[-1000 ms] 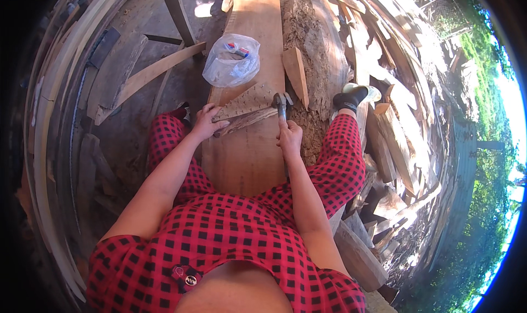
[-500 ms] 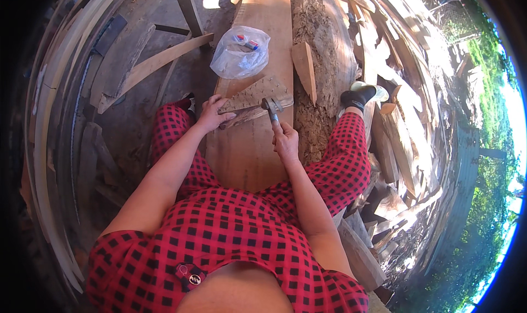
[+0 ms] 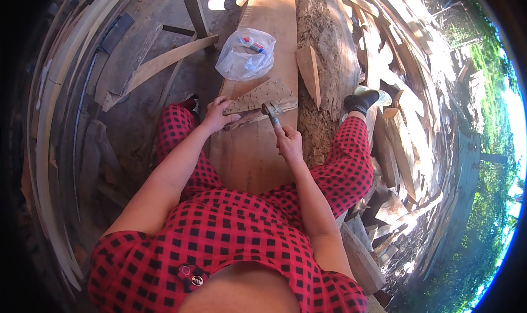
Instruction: Use a chisel and a wooden mallet to carve a small block of wood.
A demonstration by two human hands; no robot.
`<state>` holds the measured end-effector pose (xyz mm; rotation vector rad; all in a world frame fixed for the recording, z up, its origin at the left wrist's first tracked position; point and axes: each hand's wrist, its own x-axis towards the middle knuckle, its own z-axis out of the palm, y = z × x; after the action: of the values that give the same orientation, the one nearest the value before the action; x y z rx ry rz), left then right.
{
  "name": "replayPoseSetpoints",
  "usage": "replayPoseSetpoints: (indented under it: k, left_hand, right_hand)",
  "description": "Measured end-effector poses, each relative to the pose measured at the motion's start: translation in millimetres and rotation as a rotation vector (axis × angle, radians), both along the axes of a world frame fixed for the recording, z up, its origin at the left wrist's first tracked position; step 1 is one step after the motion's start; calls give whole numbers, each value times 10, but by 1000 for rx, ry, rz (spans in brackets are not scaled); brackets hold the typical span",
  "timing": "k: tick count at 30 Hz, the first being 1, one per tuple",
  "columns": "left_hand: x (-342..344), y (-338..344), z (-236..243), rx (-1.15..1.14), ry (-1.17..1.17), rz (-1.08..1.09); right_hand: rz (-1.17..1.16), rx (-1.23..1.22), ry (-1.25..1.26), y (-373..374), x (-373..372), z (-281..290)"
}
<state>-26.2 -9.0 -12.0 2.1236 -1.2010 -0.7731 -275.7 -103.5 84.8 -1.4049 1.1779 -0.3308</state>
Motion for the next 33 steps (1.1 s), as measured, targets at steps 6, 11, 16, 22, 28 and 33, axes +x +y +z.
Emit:
replayPoseSetpoints:
  k: [6, 11, 16, 22, 28, 33]
  left_hand:
    - [29, 12, 61, 8, -3, 4]
    - [29, -11, 65, 6, -6, 1]
    - [1, -34, 146, -13, -9, -16]
    - [10, 9, 31, 19, -1, -14]
    - [28, -18, 71, 4, -22, -10]
    - [34, -38, 76, 6, -13, -15]
  right_hand:
    - [4, -74, -122, 90, 97, 58]
    - [12, 13, -75, 48, 75, 73]
    - [-76, -5, -292, 110, 90, 248]
    - [48, 116, -51, 85, 75, 36]
    - [-217, 0, -288, -139, -16, 360]
    - [-303, -29, -191, -266, -77, 148]
